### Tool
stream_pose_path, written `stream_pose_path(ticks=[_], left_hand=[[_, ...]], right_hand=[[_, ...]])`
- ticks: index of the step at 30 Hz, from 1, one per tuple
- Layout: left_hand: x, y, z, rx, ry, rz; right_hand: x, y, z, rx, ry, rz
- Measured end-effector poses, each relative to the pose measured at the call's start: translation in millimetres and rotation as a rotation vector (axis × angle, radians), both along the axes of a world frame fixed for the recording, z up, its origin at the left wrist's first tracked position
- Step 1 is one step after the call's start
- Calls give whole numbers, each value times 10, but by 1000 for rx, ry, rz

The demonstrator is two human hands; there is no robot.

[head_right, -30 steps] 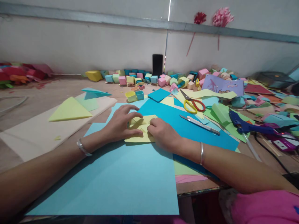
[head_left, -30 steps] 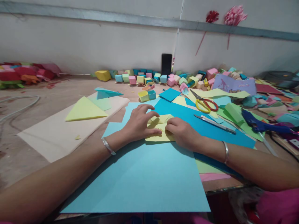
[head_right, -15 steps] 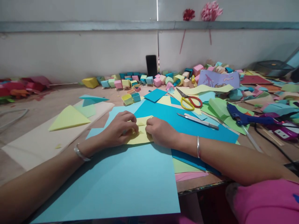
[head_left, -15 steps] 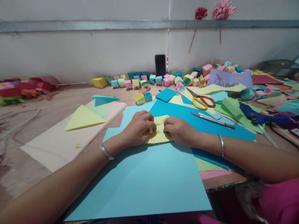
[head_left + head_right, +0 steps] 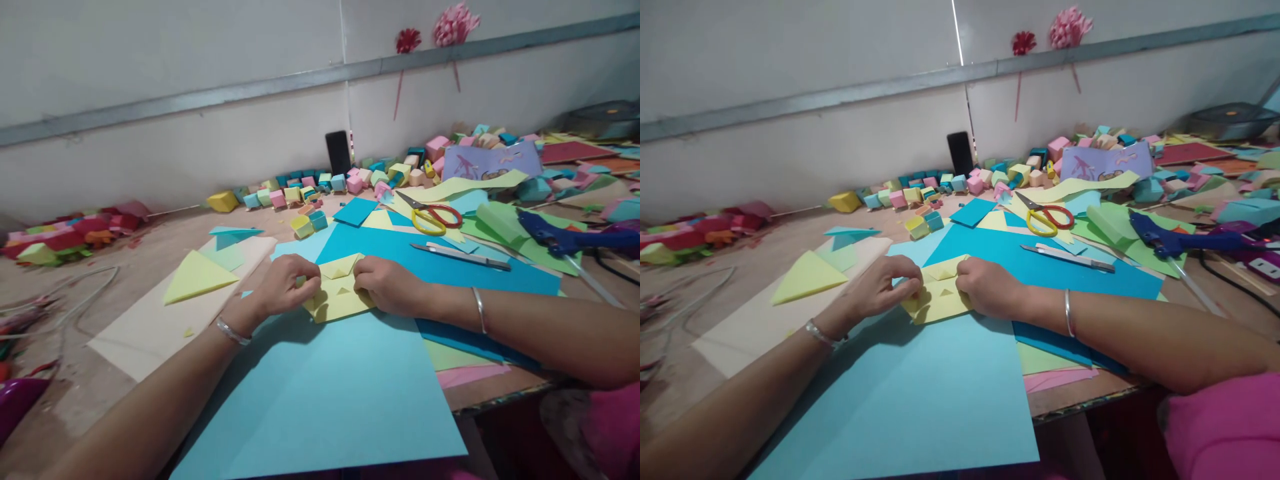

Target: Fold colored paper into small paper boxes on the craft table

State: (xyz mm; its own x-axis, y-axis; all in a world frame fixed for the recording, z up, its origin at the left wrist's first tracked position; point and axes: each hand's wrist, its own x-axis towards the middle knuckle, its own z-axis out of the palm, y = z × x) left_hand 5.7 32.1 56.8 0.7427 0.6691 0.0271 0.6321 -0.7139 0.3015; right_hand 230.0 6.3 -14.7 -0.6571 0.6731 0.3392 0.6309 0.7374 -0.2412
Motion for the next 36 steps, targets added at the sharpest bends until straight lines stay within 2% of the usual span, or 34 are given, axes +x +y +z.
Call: stream_pose_path(ticks=[4, 7, 11, 14, 16, 18, 21, 23, 26, 30, 33, 36], left_hand=[[3, 7, -68, 123, 292, -13], [3, -10, -117, 180, 403, 44], [71, -50, -179, 322, 399, 227], [118, -54, -261, 393, 262, 293], [125, -38, -329, 362, 109, 244], [117, -13, -390, 268, -5, 153], [96, 28, -440, 144, -63, 76], [79, 43, -434, 117, -87, 55], [58, 27, -375, 138, -45, -12], [65, -41, -304, 222, 161, -116], [83, -56, -316, 240, 186, -101], [86, -34, -342, 159, 23, -31]], right_hand=[[2, -2, -4, -14, 26, 1], [3, -2, -7, -19, 31, 1], [-1, 2, -8, -17, 23, 4], [-6, 1, -3, -18, -1, -5], [-8, -2, 0, -16, -5, -8], [-7, -4, 0, -10, 0, -3], [-2, -6, 4, -3, -3, 3], [1, -10, 11, -3, -14, 2], [2, -16, 19, -12, -31, 0], [0, -16, 12, -14, -28, -14], [0, -16, 29, -15, -36, -27], [5, -53, 101, -19, -38, -63]])
